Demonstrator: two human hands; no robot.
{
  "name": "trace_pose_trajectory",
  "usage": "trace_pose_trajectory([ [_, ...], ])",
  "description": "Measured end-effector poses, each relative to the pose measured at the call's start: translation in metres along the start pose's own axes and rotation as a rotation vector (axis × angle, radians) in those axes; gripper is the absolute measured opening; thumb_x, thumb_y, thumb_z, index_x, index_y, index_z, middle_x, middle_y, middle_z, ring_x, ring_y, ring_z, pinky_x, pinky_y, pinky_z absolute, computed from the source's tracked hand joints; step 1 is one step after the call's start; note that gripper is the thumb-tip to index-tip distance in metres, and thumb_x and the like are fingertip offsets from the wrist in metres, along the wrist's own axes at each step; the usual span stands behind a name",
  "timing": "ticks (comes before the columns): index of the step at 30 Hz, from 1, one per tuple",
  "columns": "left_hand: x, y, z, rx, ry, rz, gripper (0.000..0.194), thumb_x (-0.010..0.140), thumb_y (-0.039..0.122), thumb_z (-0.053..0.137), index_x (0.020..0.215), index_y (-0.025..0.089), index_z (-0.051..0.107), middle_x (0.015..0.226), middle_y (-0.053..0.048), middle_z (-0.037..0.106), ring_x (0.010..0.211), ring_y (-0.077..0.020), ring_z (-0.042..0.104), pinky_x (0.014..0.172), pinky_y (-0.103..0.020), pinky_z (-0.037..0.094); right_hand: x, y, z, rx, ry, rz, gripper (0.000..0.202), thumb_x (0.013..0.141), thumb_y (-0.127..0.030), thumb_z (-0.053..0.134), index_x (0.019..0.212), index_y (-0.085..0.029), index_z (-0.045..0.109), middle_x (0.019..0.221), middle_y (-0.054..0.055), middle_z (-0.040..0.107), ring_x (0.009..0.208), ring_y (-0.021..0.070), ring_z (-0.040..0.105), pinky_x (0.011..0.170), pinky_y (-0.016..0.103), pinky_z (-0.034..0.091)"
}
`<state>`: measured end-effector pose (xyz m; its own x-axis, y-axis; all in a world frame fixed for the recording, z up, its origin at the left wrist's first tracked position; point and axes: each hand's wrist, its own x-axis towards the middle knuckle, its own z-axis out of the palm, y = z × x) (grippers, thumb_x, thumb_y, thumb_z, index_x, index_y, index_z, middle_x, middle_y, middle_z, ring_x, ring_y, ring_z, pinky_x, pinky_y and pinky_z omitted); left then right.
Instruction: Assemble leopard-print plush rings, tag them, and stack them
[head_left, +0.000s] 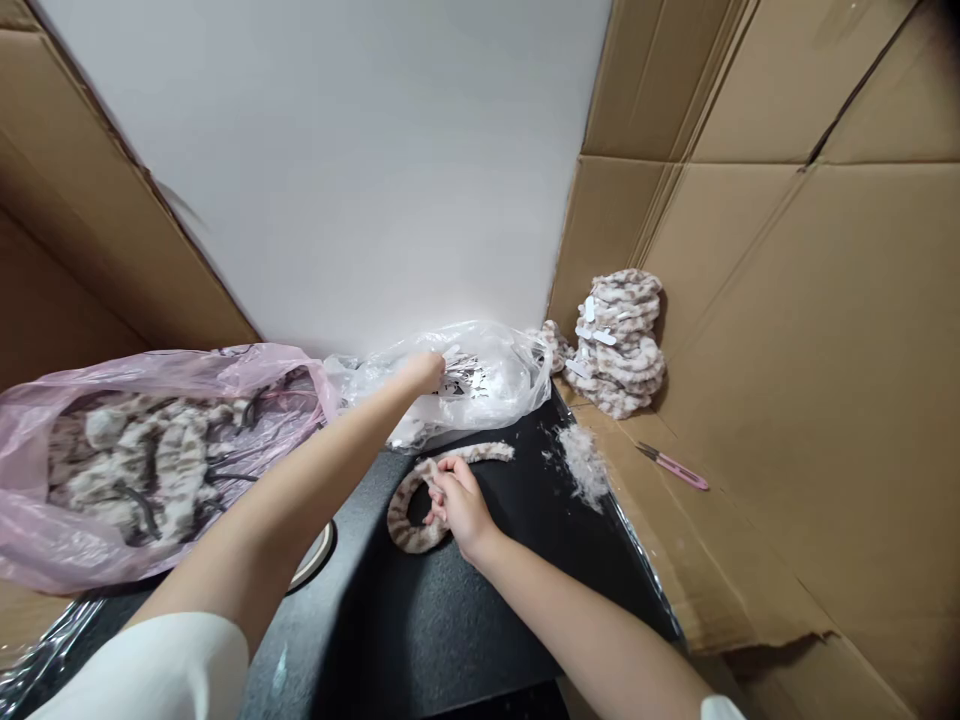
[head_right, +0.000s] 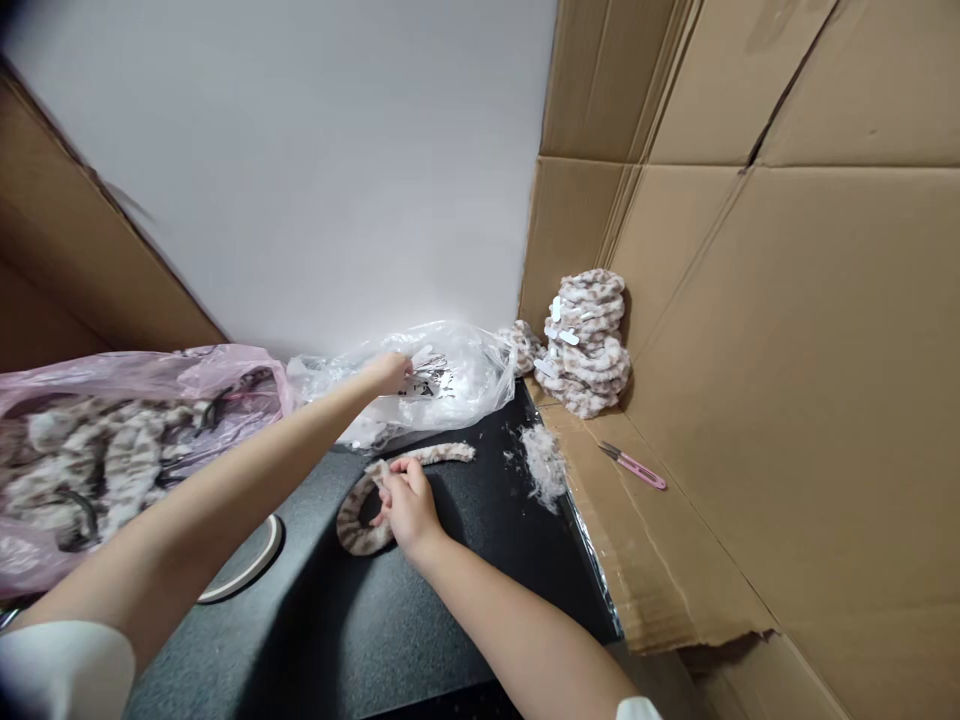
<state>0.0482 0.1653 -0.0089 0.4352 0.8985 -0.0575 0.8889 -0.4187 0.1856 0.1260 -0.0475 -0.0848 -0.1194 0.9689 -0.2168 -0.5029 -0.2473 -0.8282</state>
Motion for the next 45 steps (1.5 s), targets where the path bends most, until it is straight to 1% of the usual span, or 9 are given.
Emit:
trace_pose_trajectory([
  [5,-0.018,0.002,-0.029,-0.308,0.171,-0.046,0.026,0.076,0.029,0.073,0.095,0.011,0.071,0.091,-0.010,0.071,0.087,-0.0250,0.067,0.080,-0.035,0.055,-0.003,-0.008,-0.002,0.007,0.016,-0.039,0.031,0.067,-0.041,0.064,0.082,-0.022,0.044,0.049,-0.013,0.044,0.038,0.0038,0.031,0.046,0.020,0.043],
  [8,-0.055,0.007,-0.035,-0.520,0.328,-0.032,0.043,0.079,0.035,0.066,0.113,0.009,0.065,0.094,-0.012,0.071,0.084,-0.0224,0.069,0.073,-0.032,0.057,-0.004,-0.017,-0.002,0.022,-0.028,-0.114,0.037,0.068,-0.042,0.068,0.090,-0.021,0.048,0.059,-0.008,0.058,0.042,0.0051,0.042,0.051,0.023,0.047],
  [10,-0.090,0.013,-0.028,-0.852,0.404,-0.017,0.047,0.073,0.038,0.071,0.109,0.009,0.067,0.088,-0.011,0.072,0.076,-0.0196,0.069,0.071,-0.031,0.058,-0.006,-0.024,-0.001,0.045,-0.047,-0.168,0.040,0.069,-0.042,0.070,0.096,-0.020,0.049,0.068,-0.004,0.065,0.046,0.0067,0.049,0.056,0.024,0.049],
  [13,-0.142,0.022,-0.006,-1.255,0.354,-0.030,0.039,0.060,0.034,0.083,0.092,0.014,0.070,0.075,-0.003,0.069,0.067,-0.0147,0.066,0.067,-0.027,0.057,-0.011,-0.031,0.000,0.094,-0.074,-0.193,0.042,0.070,-0.041,0.072,0.100,-0.021,0.052,0.074,-0.001,0.067,0.050,0.0078,0.053,0.057,0.024,0.048],
  [19,-0.205,0.026,0.034,-1.463,0.332,-0.040,0.031,0.063,0.027,0.083,0.091,0.017,0.071,0.083,-0.004,0.072,0.070,-0.0149,0.067,0.064,-0.025,0.056,-0.019,-0.026,0.004,0.010,-0.186,-0.167,0.031,0.069,-0.039,0.073,0.091,-0.019,0.063,0.071,-0.001,0.064,0.054,0.0087,0.052,0.055,0.022,0.043],
  [25,-0.213,0.021,0.051,-1.445,0.263,-0.099,0.033,0.065,0.032,0.082,0.092,0.015,0.073,0.086,-0.008,0.076,0.076,-0.0193,0.070,0.074,-0.031,0.057,-0.018,-0.019,-0.001,-0.120,-0.105,-0.161,0.026,0.071,-0.038,0.071,0.086,-0.018,0.062,0.067,-0.001,0.064,0.050,0.0087,0.051,0.055,0.023,0.042],
  [31,-0.212,0.023,0.059,-1.420,0.371,-0.135,0.044,0.062,0.034,0.084,0.100,0.016,0.070,0.097,-0.010,0.075,0.094,-0.0238,0.069,0.084,-0.035,0.055,-0.022,-0.031,-0.012,-0.402,0.079,-0.454,0.013,0.081,-0.030,0.062,0.091,-0.022,0.060,0.075,0.001,0.067,0.061,0.0131,0.060,0.062,0.026,0.047],
  [36,-0.213,0.028,0.064,-1.526,0.337,-0.116,0.046,0.062,0.033,0.084,0.101,0.016,0.068,0.097,-0.010,0.076,0.095,-0.0243,0.069,0.083,-0.035,0.056,-0.025,-0.023,-0.011,-0.555,-0.035,-0.468,0.009,0.083,-0.029,0.060,0.088,-0.021,0.061,0.084,0.003,0.069,0.076,0.0180,0.066,0.071,0.030,0.050],
  [45,-0.214,0.032,0.071,-1.529,0.190,-0.008,0.036,0.066,0.039,0.080,0.094,0.018,0.073,0.099,-0.009,0.074,0.092,-0.0245,0.068,0.083,-0.035,0.054,-0.027,-0.019,-0.002,-0.310,-0.080,-0.336,0.020,0.077,-0.036,0.066,0.078,-0.023,0.051,0.076,-0.002,0.062,0.056,0.0105,0.054,0.056,0.024,0.045],
])
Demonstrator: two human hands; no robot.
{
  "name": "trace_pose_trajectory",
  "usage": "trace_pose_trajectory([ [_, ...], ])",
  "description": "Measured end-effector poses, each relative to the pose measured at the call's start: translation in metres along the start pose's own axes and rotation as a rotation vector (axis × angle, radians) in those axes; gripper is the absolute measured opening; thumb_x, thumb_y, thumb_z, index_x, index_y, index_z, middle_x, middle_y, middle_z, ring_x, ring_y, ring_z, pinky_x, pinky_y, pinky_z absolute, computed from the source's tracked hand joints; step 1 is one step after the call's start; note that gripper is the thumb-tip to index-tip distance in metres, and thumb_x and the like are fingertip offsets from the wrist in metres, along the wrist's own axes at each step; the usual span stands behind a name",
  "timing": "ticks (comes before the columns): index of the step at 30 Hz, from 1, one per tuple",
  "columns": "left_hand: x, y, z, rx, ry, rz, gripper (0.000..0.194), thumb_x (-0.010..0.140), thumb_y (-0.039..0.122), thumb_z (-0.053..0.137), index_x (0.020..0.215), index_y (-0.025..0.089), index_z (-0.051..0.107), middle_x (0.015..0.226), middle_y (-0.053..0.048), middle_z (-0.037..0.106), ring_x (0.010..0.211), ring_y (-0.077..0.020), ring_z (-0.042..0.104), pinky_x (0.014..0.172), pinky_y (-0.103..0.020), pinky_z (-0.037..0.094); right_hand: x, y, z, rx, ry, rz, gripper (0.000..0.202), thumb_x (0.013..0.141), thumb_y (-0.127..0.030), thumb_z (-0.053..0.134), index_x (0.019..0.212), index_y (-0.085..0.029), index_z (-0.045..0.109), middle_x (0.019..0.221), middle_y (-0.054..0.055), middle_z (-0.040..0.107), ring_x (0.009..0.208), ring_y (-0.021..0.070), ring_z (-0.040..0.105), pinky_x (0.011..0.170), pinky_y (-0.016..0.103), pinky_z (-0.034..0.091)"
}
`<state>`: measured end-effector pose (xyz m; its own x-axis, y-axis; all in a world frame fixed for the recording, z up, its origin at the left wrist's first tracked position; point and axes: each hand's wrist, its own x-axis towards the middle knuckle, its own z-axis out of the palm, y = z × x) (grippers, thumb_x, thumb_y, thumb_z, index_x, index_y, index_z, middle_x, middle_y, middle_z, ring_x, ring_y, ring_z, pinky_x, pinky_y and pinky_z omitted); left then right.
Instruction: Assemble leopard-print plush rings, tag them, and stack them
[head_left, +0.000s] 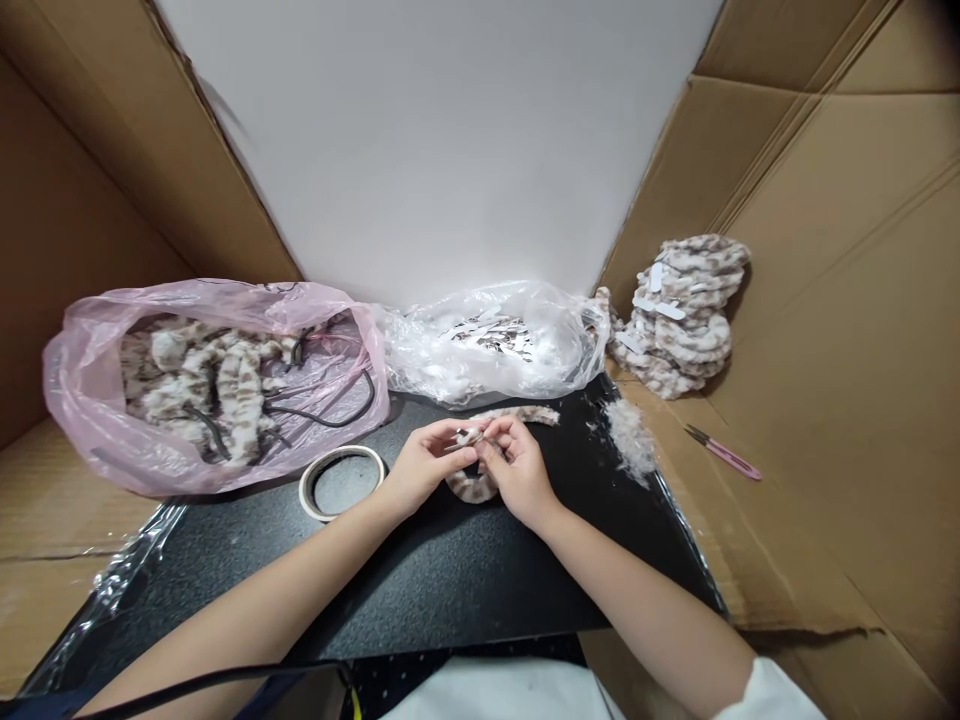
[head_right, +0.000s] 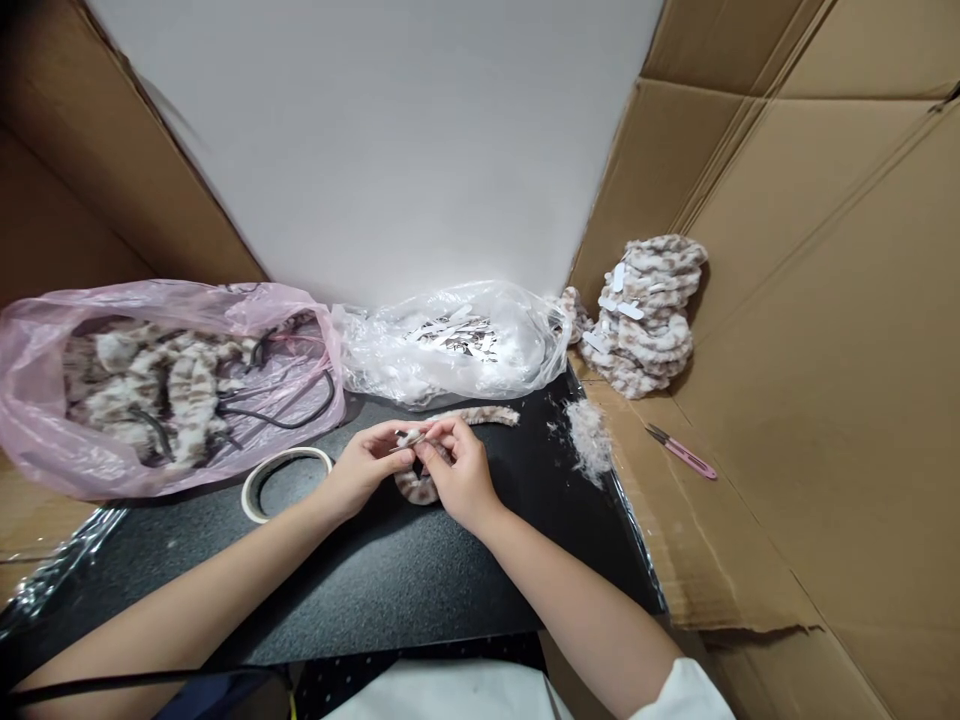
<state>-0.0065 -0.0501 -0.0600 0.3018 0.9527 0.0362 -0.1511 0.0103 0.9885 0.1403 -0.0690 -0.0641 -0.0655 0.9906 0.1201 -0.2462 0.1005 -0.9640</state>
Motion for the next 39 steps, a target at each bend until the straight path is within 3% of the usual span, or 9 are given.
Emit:
trace_pose_trajectory([
  [4,0.001,0.005,-0.001,0.082,-0.041,0.078,0.032,0.077,0.043,0.070,0.097,0.019,0.075,0.115,-0.012,0.068,0.108,-0.0271,0.061,0.092,-0.036,0.050,0.003,-0.007,0.002,0.112,0.056,0.089,0.031,0.065,-0.043,0.077,0.071,-0.021,0.056,0.068,-0.003,0.060,0.052,0.0094,0.050,0.053,0.025,0.045],
  [14,0.001,0.008,-0.006,0.267,-0.026,0.223,0.030,0.083,0.045,0.063,0.079,0.018,0.076,0.089,-0.007,0.059,0.092,-0.0216,0.058,0.092,-0.035,0.046,0.009,-0.014,-0.001,0.408,0.082,0.315,0.024,0.052,-0.024,0.082,0.071,-0.018,0.069,0.077,0.001,0.067,0.066,0.0111,0.059,0.070,0.028,0.051],
  [21,0.002,0.010,-0.004,0.270,-0.050,0.236,0.020,0.077,0.039,0.071,0.076,0.019,0.075,0.077,-0.004,0.063,0.074,-0.0169,0.058,0.071,-0.027,0.047,0.008,-0.009,0.000,0.369,0.027,0.262,0.031,0.051,-0.030,0.085,0.071,-0.019,0.063,0.075,-0.001,0.066,0.073,0.0143,0.062,0.073,0.031,0.054],
  [24,0.002,0.012,-0.006,0.290,-0.044,0.243,0.021,0.075,0.040,0.073,0.072,0.019,0.075,0.069,-0.002,0.059,0.065,-0.0145,0.054,0.063,-0.025,0.045,0.013,-0.007,-0.010,0.154,-0.037,0.200,0.021,0.067,-0.035,0.074,0.077,-0.020,0.063,0.077,0.001,0.066,0.073,0.0159,0.061,0.073,0.033,0.052],
  [27,0.002,0.011,-0.011,0.297,-0.013,0.227,0.024,0.074,0.043,0.073,0.071,0.019,0.075,0.069,-0.003,0.058,0.064,-0.0145,0.053,0.060,-0.025,0.044,0.024,-0.011,-0.032,-0.422,0.006,-0.007,0.014,0.082,-0.032,0.057,0.079,-0.020,0.063,0.082,0.005,0.067,0.082,0.0207,0.059,0.080,0.038,0.049],
  [29,0.004,0.007,-0.014,0.272,0.027,0.231,0.025,0.075,0.043,0.072,0.071,0.019,0.075,0.075,-0.003,0.059,0.069,-0.0151,0.055,0.064,-0.026,0.045,0.031,-0.015,-0.048,-0.910,0.094,-0.141,0.011,0.082,-0.025,0.057,0.084,-0.019,0.066,0.095,0.009,0.067,0.099,0.0264,0.054,0.090,0.043,0.043],
  [32,0.006,0.001,-0.017,0.182,0.096,0.247,0.027,0.077,0.046,0.071,0.073,0.019,0.074,0.086,-0.005,0.062,0.078,-0.0161,0.058,0.072,-0.027,0.047,0.037,-0.018,-0.065,-1.374,0.175,-0.122,0.019,0.080,-0.021,0.060,0.097,-0.017,0.068,0.113,0.014,0.063,0.112,0.0331,0.046,0.094,0.050,0.038],
  [35,0.007,-0.003,-0.015,0.110,0.105,0.123,0.036,0.077,0.053,0.068,0.080,0.018,0.073,0.084,-0.006,0.067,0.074,-0.0168,0.060,0.068,-0.027,0.049,0.038,-0.019,-0.069,-1.459,0.170,-0.068,0.015,0.082,-0.021,0.060,0.093,-0.016,0.069,0.111,0.016,0.064,0.111,0.0337,0.048,0.092,0.049,0.040],
  [39,0.007,-0.003,-0.011,0.130,0.069,-0.032,0.043,0.074,0.059,0.067,0.083,0.017,0.072,0.069,-0.004,0.067,0.059,-0.0143,0.057,0.055,-0.024,0.046,0.034,-0.023,-0.060,-1.056,0.010,-0.237,0.015,0.085,-0.020,0.059,0.095,-0.019,0.070,0.100,0.008,0.072,0.098,0.0246,0.062,0.088,0.039,0.047],
])
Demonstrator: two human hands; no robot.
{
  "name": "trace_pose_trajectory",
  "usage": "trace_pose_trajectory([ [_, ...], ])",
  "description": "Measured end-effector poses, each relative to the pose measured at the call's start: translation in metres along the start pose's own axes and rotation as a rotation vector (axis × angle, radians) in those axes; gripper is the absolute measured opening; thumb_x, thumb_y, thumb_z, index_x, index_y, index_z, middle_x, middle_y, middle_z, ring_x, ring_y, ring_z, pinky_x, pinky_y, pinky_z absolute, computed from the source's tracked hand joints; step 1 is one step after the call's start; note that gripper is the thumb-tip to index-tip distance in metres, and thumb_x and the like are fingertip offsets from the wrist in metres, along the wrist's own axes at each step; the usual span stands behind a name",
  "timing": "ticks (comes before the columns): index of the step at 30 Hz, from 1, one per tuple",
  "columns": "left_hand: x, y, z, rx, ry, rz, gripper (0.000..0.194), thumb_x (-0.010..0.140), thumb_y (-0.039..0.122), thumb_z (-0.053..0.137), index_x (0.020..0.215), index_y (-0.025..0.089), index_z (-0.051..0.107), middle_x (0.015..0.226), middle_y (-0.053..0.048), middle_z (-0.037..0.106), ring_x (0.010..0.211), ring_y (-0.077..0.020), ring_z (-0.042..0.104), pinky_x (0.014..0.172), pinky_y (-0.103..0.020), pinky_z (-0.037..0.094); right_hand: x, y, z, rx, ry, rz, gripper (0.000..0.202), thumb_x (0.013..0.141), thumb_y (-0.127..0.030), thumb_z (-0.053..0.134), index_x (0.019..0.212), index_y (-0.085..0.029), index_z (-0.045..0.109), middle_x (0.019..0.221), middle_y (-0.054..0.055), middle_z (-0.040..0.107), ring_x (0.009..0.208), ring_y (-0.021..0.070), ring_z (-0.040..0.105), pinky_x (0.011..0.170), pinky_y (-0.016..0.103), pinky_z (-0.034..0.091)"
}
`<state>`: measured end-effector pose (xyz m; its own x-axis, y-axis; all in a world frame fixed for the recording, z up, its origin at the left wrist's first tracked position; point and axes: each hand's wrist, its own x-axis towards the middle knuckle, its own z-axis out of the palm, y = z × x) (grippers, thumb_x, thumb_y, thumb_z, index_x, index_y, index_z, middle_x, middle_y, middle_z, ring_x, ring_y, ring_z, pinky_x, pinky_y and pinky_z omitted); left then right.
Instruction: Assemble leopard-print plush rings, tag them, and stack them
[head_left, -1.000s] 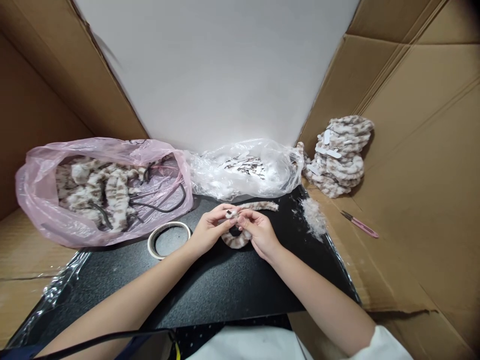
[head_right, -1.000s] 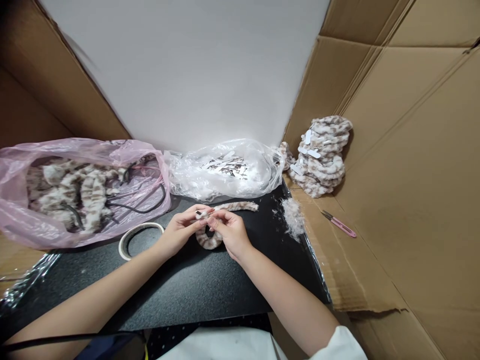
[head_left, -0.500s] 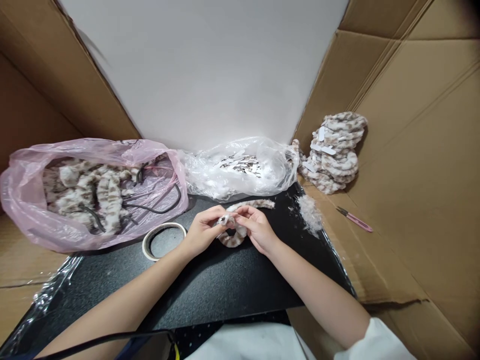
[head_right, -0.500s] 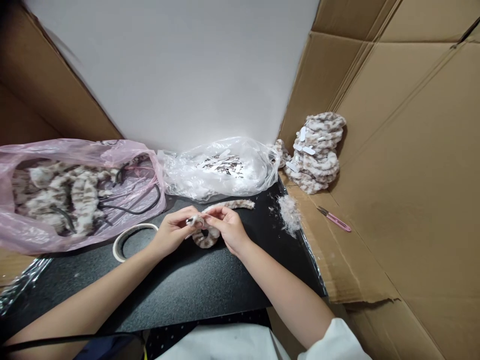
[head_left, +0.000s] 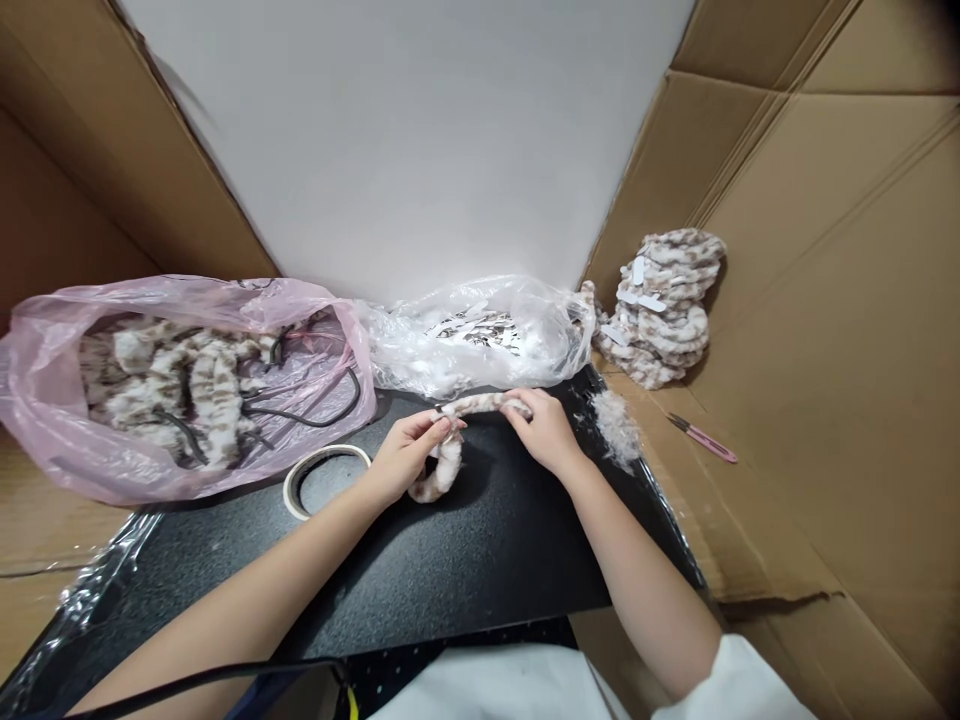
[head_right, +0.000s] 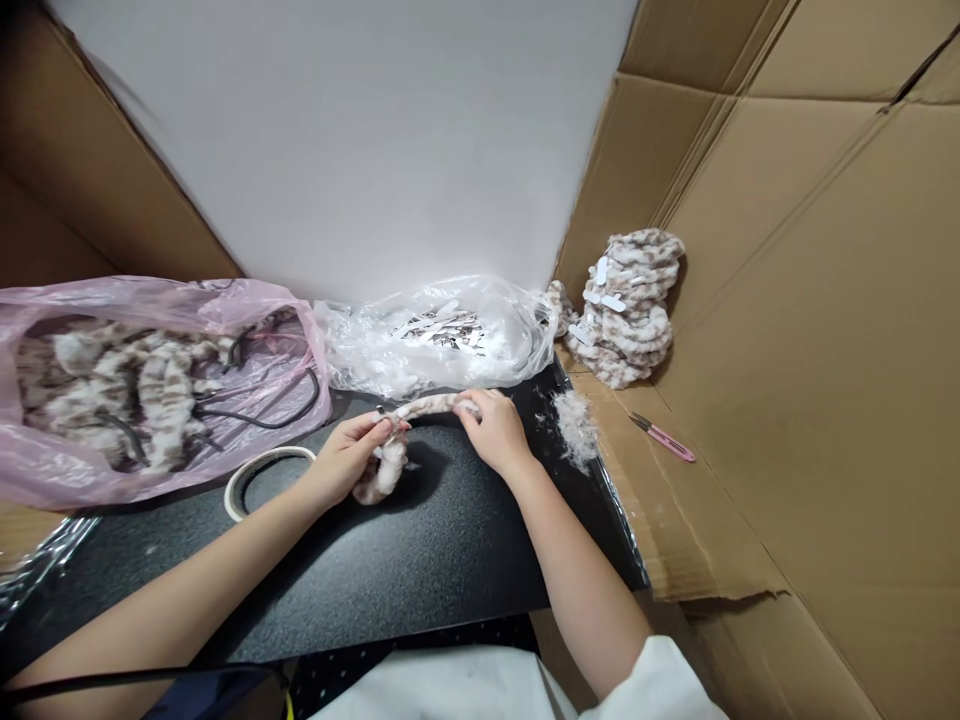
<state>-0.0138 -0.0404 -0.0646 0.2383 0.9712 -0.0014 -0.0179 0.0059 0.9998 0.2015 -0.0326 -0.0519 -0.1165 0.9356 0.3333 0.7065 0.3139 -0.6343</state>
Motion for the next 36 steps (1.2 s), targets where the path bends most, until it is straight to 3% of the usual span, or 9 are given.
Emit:
trace_pose_trajectory([
  [4,0.000,0.000,0.002,0.056,-0.004,0.031,0.043,0.075,0.058,0.066,0.081,0.016,0.071,0.072,-0.004,0.068,0.063,-0.0143,0.058,0.060,-0.024,0.048,-0.007,-0.018,0.004,0.407,0.059,-0.127,0.017,0.083,-0.029,0.065,0.095,-0.021,0.073,0.095,0.006,0.075,0.086,0.0214,0.069,0.081,0.033,0.052],
  [8,0.000,-0.001,0.001,0.137,-0.033,0.088,0.041,0.082,0.055,0.059,0.084,0.016,0.071,0.078,-0.005,0.067,0.071,-0.0158,0.060,0.072,-0.028,0.051,-0.014,-0.029,0.010,0.528,0.070,-0.158,0.019,0.083,-0.034,0.066,0.093,-0.019,0.073,0.090,0.006,0.075,0.079,0.0196,0.069,0.073,0.030,0.052],
  [10,-0.001,0.000,0.001,0.228,-0.033,0.196,0.040,0.086,0.053,0.055,0.084,0.016,0.071,0.094,-0.009,0.066,0.087,-0.0191,0.061,0.085,-0.033,0.050,-0.016,-0.030,0.012,0.523,0.086,-0.178,0.019,0.086,-0.036,0.063,0.091,-0.020,0.072,0.086,0.006,0.074,0.076,0.0190,0.068,0.071,0.030,0.052],
  [13,-0.002,0.004,-0.001,0.426,-0.073,0.387,0.035,0.088,0.047,0.054,0.085,0.017,0.072,0.130,-0.013,0.053,0.123,-0.0270,0.046,0.108,-0.043,0.033,-0.019,-0.030,0.013,0.497,0.118,-0.222,0.022,0.088,-0.038,0.059,0.084,-0.020,0.070,0.078,0.005,0.070,0.071,0.0184,0.065,0.068,0.030,0.050],
  [15,-0.003,0.006,0.000,0.502,-0.229,0.440,0.031,0.090,0.043,0.054,0.085,0.018,0.071,0.130,-0.012,0.054,0.126,-0.0273,0.043,0.113,-0.045,0.026,-0.021,-0.030,0.014,0.514,0.108,-0.229,0.024,0.089,-0.040,0.058,0.082,-0.020,0.068,0.077,0.005,0.068,0.071,0.0182,0.064,0.068,0.030,0.049],
  [17,-0.004,0.008,0.002,0.502,-0.400,0.426,0.031,0.092,0.040,0.051,0.083,0.017,0.069,0.109,-0.010,0.063,0.110,-0.0235,0.053,0.107,-0.041,0.034,-0.022,-0.030,0.014,0.559,0.084,-0.210,0.025,0.089,-0.043,0.058,0.087,-0.020,0.068,0.081,0.005,0.068,0.073,0.0178,0.063,0.069,0.030,0.049],
  [19,-0.006,0.008,0.004,0.480,-0.466,0.391,0.033,0.093,0.040,0.048,0.081,0.015,0.066,0.095,-0.008,0.063,0.094,-0.0193,0.057,0.094,-0.033,0.042,-0.021,-0.030,0.016,0.629,0.096,-0.162,0.026,0.087,-0.045,0.061,0.094,-0.020,0.067,0.083,0.004,0.068,0.073,0.0170,0.062,0.069,0.029,0.049],
  [25,-0.008,0.009,0.004,0.462,-0.473,0.364,0.034,0.094,0.040,0.047,0.078,0.015,0.063,0.085,-0.004,0.055,0.083,-0.0158,0.054,0.079,-0.026,0.042,-0.018,-0.028,0.017,0.759,0.167,-0.040,0.019,0.081,-0.038,0.068,0.086,-0.020,0.065,0.076,0.002,0.065,0.071,0.0157,0.059,0.071,0.029,0.048],
  [36,-0.014,0.017,0.011,0.281,-0.402,0.308,0.036,0.093,0.042,0.048,0.075,0.014,0.062,0.085,-0.005,0.058,0.078,-0.0153,0.053,0.074,-0.026,0.044,-0.019,-0.032,0.028,0.906,-0.023,0.042,0.019,0.079,-0.036,0.069,0.072,-0.019,0.063,0.069,0.000,0.059,0.066,0.0138,0.055,0.067,0.027,0.046],
])
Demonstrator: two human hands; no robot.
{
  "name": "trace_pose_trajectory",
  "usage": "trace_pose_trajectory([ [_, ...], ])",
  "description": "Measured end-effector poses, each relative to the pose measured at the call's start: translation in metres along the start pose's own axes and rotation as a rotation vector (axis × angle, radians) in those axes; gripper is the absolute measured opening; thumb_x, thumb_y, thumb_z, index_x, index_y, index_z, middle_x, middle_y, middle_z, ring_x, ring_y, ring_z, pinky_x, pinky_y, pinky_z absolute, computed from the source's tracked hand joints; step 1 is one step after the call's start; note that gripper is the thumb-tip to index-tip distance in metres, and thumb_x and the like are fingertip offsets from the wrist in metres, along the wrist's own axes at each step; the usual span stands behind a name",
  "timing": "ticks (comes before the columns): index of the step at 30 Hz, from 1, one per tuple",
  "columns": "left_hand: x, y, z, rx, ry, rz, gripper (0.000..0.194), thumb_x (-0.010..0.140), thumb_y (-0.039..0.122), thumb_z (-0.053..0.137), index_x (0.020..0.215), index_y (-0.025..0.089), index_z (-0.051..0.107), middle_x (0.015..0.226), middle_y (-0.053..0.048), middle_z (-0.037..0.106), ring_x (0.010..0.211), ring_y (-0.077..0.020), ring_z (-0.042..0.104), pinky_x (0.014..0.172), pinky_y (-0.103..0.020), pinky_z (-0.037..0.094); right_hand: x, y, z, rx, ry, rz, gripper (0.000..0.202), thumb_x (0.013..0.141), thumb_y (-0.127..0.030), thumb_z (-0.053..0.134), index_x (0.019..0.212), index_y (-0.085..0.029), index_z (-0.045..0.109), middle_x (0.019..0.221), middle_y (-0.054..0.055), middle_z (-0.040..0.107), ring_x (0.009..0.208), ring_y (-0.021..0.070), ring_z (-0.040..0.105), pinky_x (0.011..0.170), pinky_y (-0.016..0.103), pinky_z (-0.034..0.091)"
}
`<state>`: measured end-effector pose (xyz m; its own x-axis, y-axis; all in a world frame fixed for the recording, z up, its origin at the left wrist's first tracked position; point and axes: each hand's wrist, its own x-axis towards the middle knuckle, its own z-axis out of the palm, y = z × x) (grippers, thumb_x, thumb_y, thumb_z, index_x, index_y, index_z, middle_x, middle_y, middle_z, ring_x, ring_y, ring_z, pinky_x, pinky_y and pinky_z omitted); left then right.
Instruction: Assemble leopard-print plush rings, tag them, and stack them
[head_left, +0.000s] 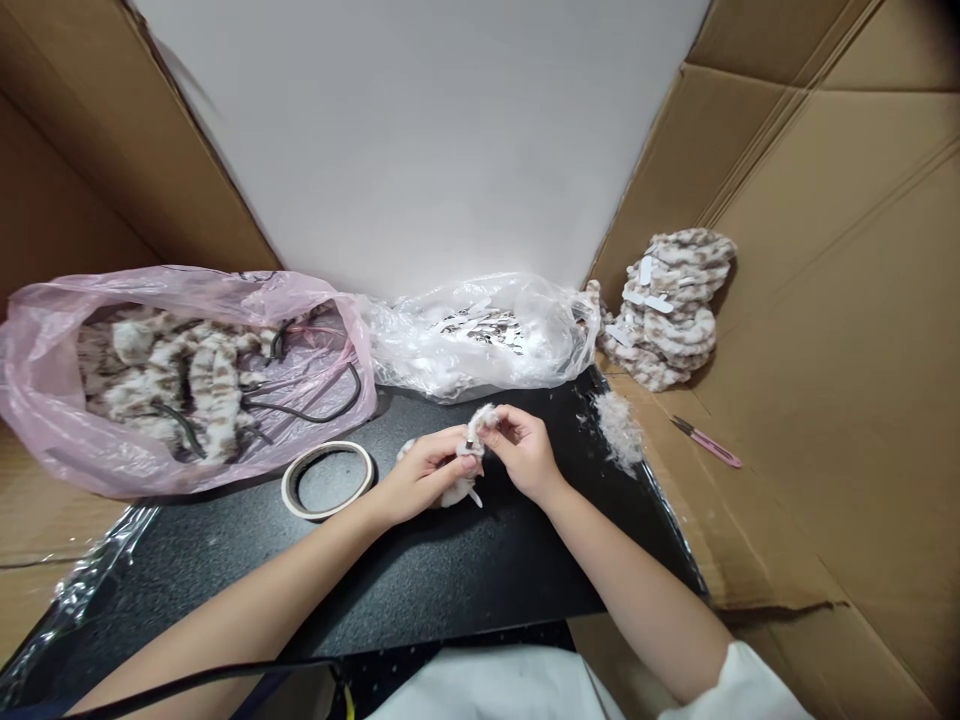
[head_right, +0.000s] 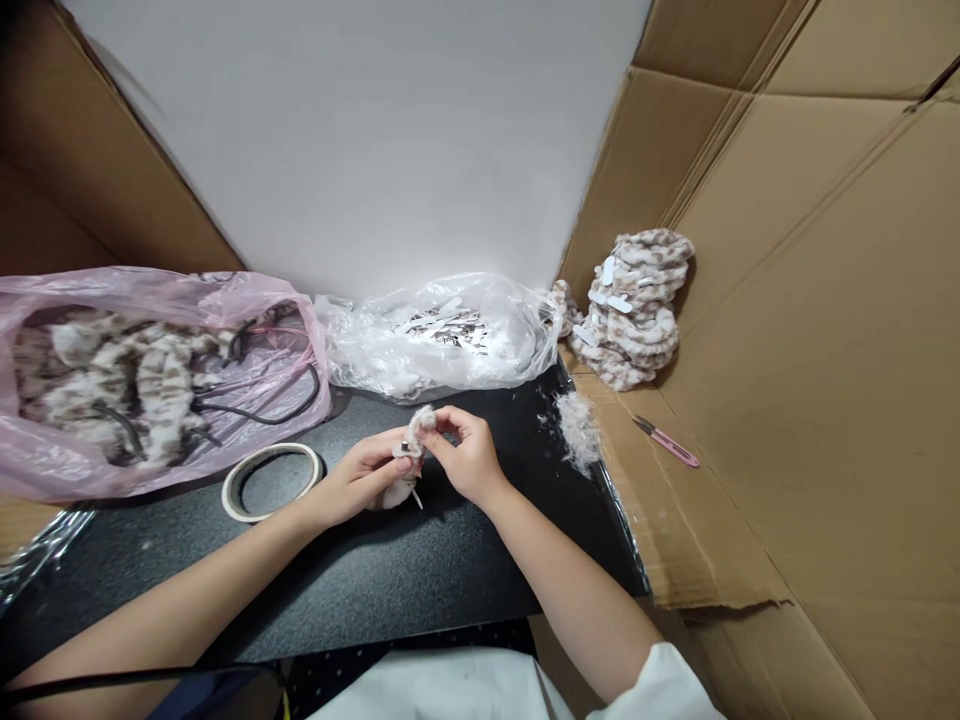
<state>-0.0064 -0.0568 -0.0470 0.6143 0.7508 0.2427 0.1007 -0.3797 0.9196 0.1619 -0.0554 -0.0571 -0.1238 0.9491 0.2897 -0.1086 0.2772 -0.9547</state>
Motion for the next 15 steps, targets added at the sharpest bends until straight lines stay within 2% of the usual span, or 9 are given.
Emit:
trace_pose_trajectory([
  [3,-0.001,-0.002,-0.001,-0.006,0.020,0.010,0.037,0.093,0.043,0.049,0.073,0.014,0.062,0.083,-0.005,0.057,0.077,-0.0148,0.053,0.073,-0.026,0.043,0.001,0.000,0.002,0.027,-0.040,0.018,0.025,0.077,-0.040,0.070,0.068,-0.019,0.061,0.066,-0.001,0.056,0.064,0.0133,0.053,0.065,0.027,0.045],
  [6,-0.002,-0.004,-0.002,-0.032,0.067,0.003,0.038,0.092,0.045,0.050,0.073,0.014,0.063,0.083,-0.005,0.057,0.078,-0.0152,0.053,0.073,-0.026,0.044,0.001,0.002,0.002,0.025,-0.070,-0.024,0.026,0.078,-0.041,0.070,0.068,-0.019,0.063,0.069,0.000,0.055,0.066,0.0138,0.053,0.064,0.027,0.045],
  [11,-0.001,-0.009,-0.001,-0.123,0.119,-0.048,0.042,0.089,0.051,0.053,0.073,0.014,0.065,0.083,-0.005,0.057,0.076,-0.0152,0.054,0.070,-0.026,0.044,0.001,0.003,-0.001,-0.160,-0.098,-0.173,0.022,0.085,-0.033,0.064,0.068,-0.019,0.065,0.070,0.001,0.056,0.069,0.0145,0.053,0.065,0.027,0.043],
  [15,0.000,-0.012,0.000,-0.193,0.152,-0.099,0.044,0.087,0.055,0.054,0.074,0.015,0.066,0.084,-0.006,0.060,0.075,-0.0150,0.053,0.071,-0.026,0.044,0.000,-0.001,-0.004,-0.290,-0.117,-0.245,0.026,0.089,-0.029,0.056,0.068,-0.020,0.066,0.073,0.002,0.057,0.071,0.0153,0.055,0.068,0.029,0.044],
])
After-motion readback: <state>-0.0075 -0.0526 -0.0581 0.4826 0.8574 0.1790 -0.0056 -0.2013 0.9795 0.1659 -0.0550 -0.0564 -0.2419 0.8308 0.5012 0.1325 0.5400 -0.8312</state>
